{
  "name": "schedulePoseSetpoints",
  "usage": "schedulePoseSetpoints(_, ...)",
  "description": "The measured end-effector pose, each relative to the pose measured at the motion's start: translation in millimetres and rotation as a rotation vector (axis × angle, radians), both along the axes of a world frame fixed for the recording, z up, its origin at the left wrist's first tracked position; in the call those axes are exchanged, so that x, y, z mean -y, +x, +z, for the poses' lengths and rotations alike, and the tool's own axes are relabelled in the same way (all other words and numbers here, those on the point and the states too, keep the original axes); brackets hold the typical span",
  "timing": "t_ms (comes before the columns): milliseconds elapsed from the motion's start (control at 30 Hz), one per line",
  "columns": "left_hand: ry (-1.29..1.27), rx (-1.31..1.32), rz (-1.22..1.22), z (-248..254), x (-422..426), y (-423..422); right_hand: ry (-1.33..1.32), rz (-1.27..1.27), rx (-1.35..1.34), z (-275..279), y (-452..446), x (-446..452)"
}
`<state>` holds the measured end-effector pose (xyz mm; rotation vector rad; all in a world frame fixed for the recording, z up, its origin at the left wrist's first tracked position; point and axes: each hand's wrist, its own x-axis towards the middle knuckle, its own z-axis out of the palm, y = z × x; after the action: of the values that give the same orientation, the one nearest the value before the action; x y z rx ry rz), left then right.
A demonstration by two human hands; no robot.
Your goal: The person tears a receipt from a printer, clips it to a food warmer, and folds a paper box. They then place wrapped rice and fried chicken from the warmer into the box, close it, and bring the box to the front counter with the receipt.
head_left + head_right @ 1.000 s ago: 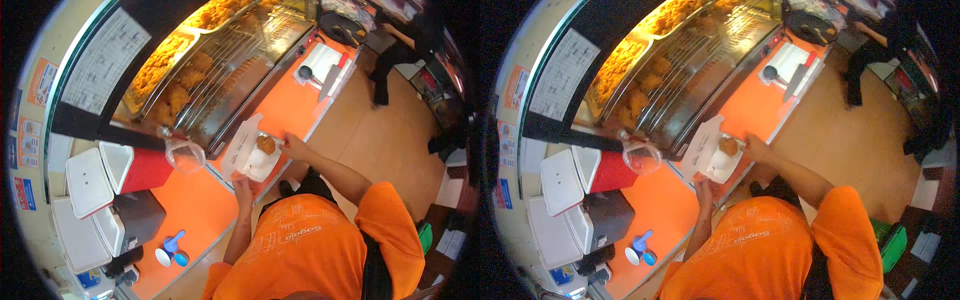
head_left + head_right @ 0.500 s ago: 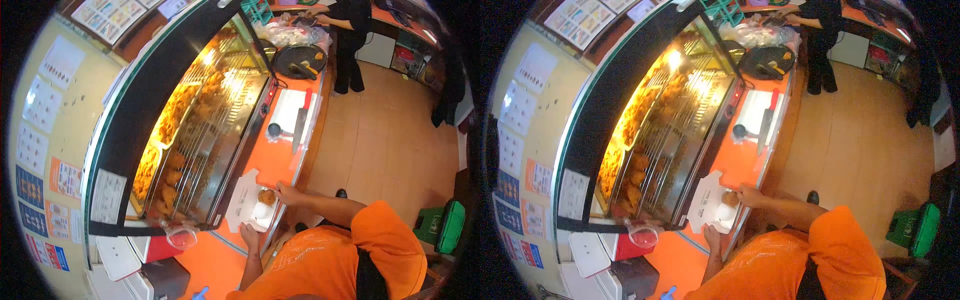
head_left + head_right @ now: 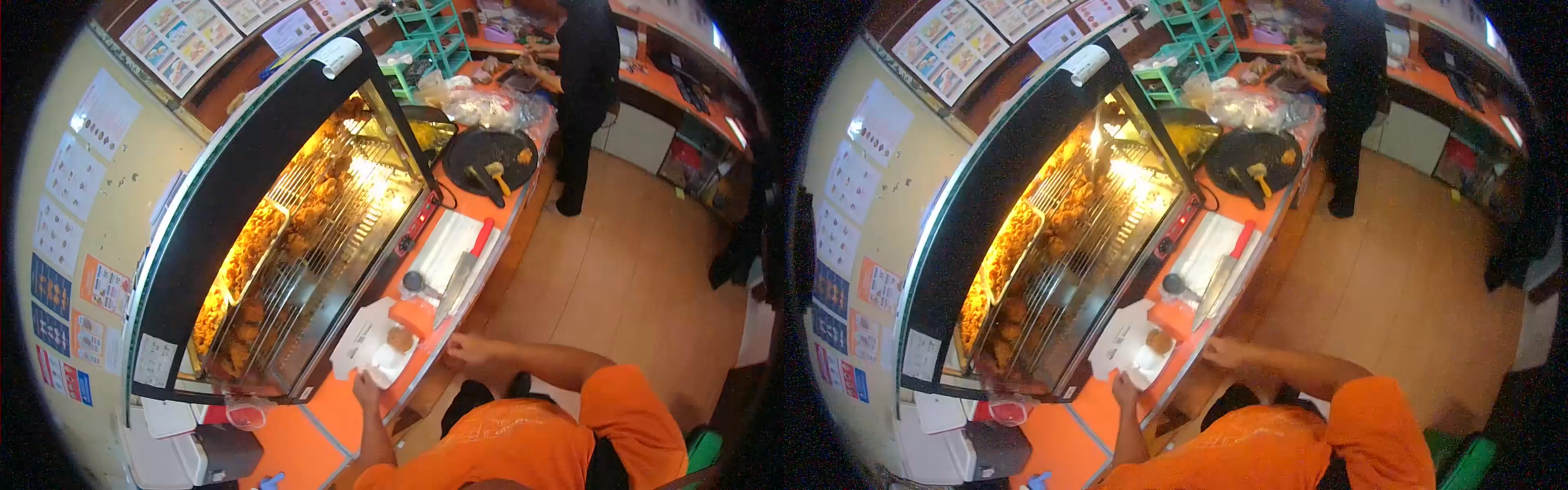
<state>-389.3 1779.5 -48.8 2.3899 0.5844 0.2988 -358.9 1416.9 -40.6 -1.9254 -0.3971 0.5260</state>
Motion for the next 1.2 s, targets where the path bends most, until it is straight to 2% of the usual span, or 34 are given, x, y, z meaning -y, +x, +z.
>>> schedulePoseSetpoints(33,0.050,-0.001,0.021,-11,-4,-2,0.006,0.058,-0.056,-6,0,27)
schedulePoseSetpoints(100,0.077,-0.052,0.178,17,16,-14,-0.033,-0.014,-0.054,-82,-12,77)
schedulePoseSetpoints(133,0.107,-0.022,0.178,49,41,-17,-0.134,-0.008,-0.061,-47,-19,114)
schedulePoseSetpoints(167,0.141,0.003,0.178,76,64,-18,-0.395,0.036,-0.079,-137,-31,150)
schedulePoseSetpoints(200,0.134,0.001,0.168,84,81,-14,-0.531,0.090,-0.216,-149,-41,177)
schedulePoseSetpoints(267,0.160,0.127,-0.084,90,107,-9,-0.809,0.545,-0.200,-280,-88,248)
schedulePoseSetpoints(300,0.150,0.099,-0.121,90,118,-3,-0.753,0.372,-0.612,-211,-92,258)
schedulePoseSetpoints(333,0.024,0.103,-0.284,90,137,15,-0.736,0.130,-0.961,-105,-89,261)
schedulePoseSetpoints(367,-0.110,0.119,-0.411,90,163,31,-0.790,0.184,-1.113,-68,-84,275)
schedulePoseSetpoints(433,-0.246,0.261,-0.760,119,214,77,-0.955,0.390,-0.822,-37,-75,292)
schedulePoseSetpoints(467,-0.268,0.306,-0.737,128,241,94,-0.974,0.461,-0.802,-5,-56,292)
schedulePoseSetpoints(500,-0.113,0.184,-0.837,115,241,114,-0.987,0.319,-0.749,38,-19,285)
schedulePoseSetpoints(533,-0.011,0.172,-0.899,123,258,134,-0.984,0.163,-0.689,65,16,279)
schedulePoseSetpoints(567,-0.050,0.203,-0.968,127,276,158,-0.979,0.205,-0.665,72,41,275)
schedulePoseSetpoints(633,-0.093,0.286,-1.076,143,312,203,-0.727,-0.286,-0.041,77,75,268)
schedulePoseSetpoints(667,-0.095,0.306,-1.110,164,330,223,-0.712,-0.290,-0.030,63,89,268)
schedulePoseSetpoints(733,-0.119,0.382,-1.061,183,359,259,-0.965,-0.021,-0.374,32,135,269)
schedulePoseSetpoints(767,-0.108,0.402,-1.037,193,369,274,-0.956,-0.022,-0.344,26,152,274)
schedulePoseSetpoints(800,-0.113,0.400,-0.997,199,373,290,-0.889,0.029,-0.310,34,169,277)
schedulePoseSetpoints(833,-0.148,0.536,-0.940,202,378,303,-0.823,0.088,-0.285,40,178,282)
schedulePoseSetpoints(867,-0.159,0.594,-0.873,205,379,311,-0.761,0.101,-0.433,44,190,288)
schedulePoseSetpoints(900,-0.167,0.661,-0.804,221,382,320,-0.761,0.122,-0.424,48,197,299)
schedulePoseSetpoints(967,-0.127,0.824,-0.595,249,380,332,-0.785,0.439,-0.406,44,214,327)
schedulePoseSetpoints(1000,-0.153,0.841,-0.531,252,368,340,-0.783,0.349,-0.699,31,224,337)
schedulePoseSetpoints(1033,-0.179,0.859,-0.464,256,355,345,-0.800,0.394,-0.681,7,225,357)
schedulePoseSetpoints(1100,-0.027,1.124,-0.352,314,357,355,-0.560,0.476,-0.858,-44,235,406)
schedulePoseSetpoints(1133,-0.076,1.154,-0.308,335,361,357,-0.582,0.512,-0.842,-35,254,414)
schedulePoseSetpoints(1200,-0.106,1.191,-0.242,364,363,361,-0.623,0.787,-0.725,42,297,408)
